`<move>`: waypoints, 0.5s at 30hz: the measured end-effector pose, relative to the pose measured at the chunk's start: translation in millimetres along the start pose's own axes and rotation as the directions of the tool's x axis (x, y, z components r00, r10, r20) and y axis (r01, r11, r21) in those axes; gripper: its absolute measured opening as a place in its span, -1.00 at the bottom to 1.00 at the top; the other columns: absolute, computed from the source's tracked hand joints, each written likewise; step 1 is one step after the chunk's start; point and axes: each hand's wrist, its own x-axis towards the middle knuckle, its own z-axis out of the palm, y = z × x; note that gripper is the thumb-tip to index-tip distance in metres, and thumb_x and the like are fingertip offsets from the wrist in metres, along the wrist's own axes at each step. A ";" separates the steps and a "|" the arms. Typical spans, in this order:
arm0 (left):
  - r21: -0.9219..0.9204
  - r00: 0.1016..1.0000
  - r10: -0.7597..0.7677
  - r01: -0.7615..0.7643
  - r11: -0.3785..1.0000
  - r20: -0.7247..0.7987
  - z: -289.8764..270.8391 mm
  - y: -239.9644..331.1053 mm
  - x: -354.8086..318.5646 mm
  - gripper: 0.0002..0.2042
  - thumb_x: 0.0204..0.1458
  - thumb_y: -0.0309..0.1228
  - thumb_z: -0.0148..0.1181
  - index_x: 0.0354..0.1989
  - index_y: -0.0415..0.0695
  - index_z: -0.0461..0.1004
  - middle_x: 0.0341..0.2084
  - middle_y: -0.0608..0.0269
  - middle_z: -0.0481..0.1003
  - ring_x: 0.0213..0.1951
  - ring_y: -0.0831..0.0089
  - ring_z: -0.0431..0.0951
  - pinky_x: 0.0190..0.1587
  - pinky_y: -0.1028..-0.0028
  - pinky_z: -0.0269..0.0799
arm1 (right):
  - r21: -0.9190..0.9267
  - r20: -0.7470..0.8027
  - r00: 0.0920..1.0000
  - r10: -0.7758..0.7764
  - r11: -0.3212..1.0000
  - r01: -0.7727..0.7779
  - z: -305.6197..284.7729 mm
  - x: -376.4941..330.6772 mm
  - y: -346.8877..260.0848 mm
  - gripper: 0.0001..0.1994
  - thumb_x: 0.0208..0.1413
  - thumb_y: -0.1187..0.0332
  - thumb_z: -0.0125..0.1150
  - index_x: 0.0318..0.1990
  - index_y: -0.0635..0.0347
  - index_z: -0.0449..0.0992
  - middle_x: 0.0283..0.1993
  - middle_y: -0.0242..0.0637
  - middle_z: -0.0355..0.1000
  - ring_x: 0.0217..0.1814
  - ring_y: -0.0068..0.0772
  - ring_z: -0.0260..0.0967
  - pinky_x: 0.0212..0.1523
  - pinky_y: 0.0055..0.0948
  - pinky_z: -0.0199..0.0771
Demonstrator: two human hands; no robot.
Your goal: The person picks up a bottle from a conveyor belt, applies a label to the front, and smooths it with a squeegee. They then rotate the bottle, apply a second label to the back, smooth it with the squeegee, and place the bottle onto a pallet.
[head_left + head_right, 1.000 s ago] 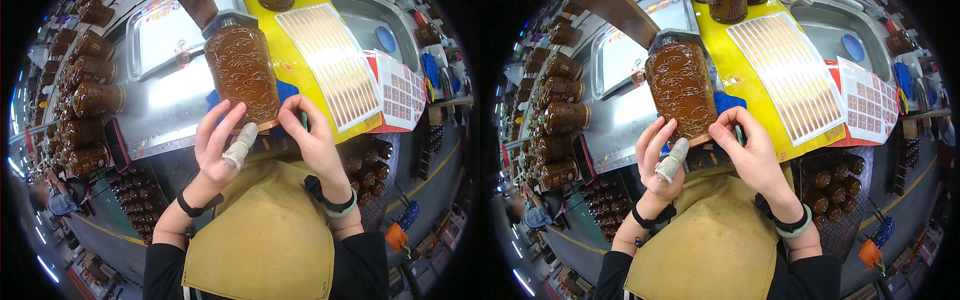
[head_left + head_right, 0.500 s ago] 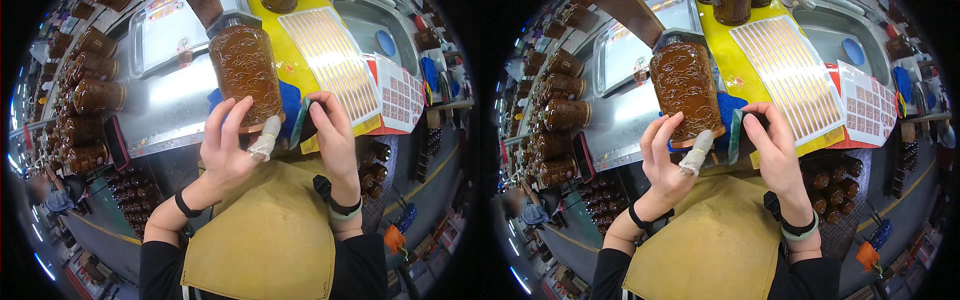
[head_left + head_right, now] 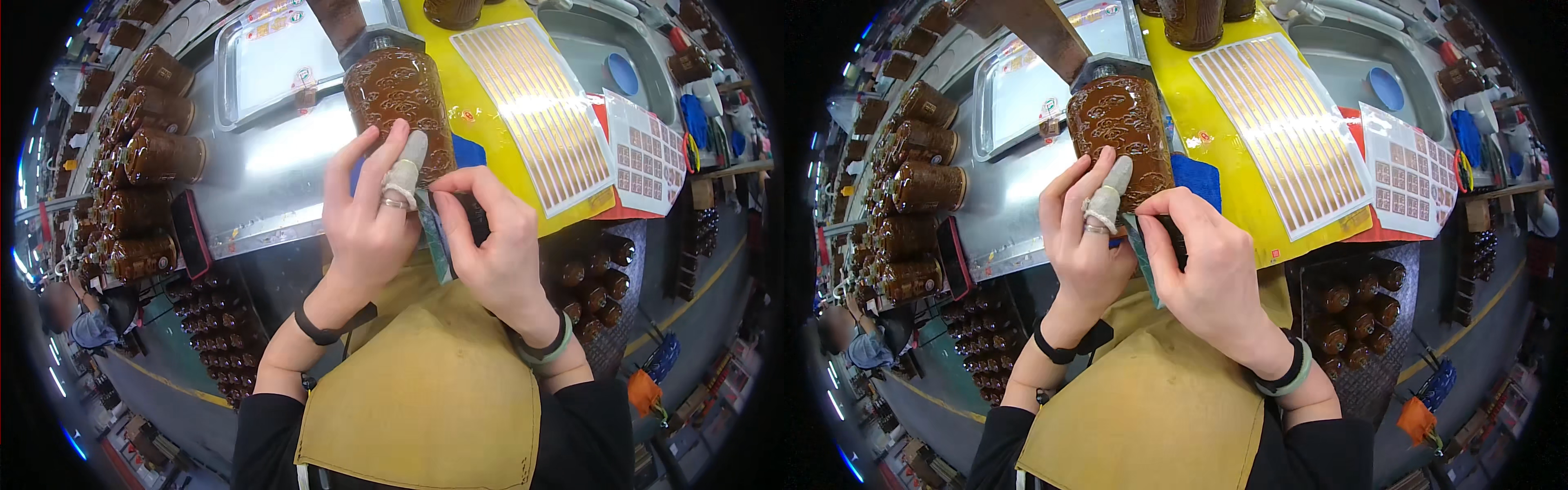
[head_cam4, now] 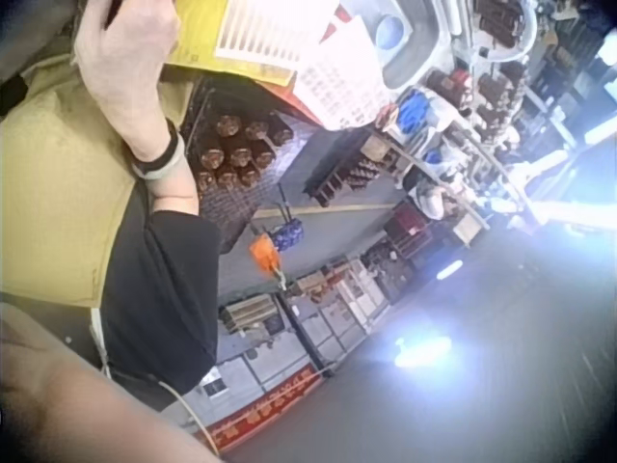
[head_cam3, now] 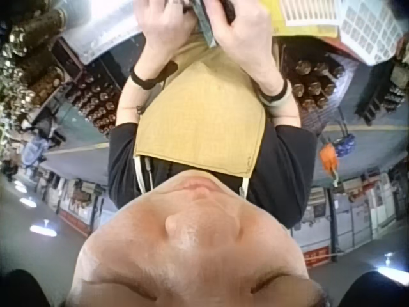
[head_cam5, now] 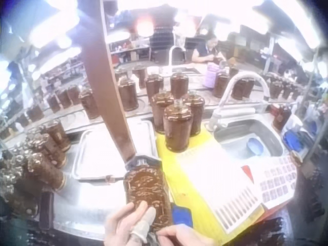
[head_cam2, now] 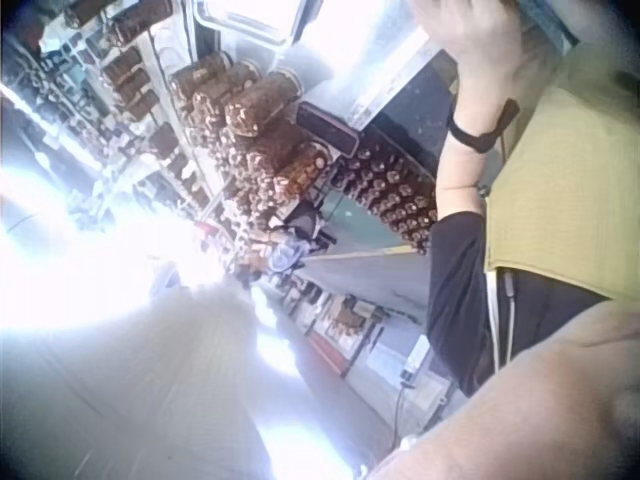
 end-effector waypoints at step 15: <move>0.017 0.992 0.109 -0.110 0.994 0.068 2.0 -3.8 1.2 -0.43 -0.17 -0.62 0.45 0.13 -0.29 0.53 0.25 -0.02 0.42 0.23 0.05 0.47 0.24 0.25 0.41 | -0.056 -0.078 0.996 0.046 0.997 -0.051 -5.7 -2.0 4.1 -0.96 0.21 0.52 0.25 -0.22 0.26 0.53 -0.35 -0.12 0.55 -0.34 -0.08 0.56 -0.28 -0.26 0.50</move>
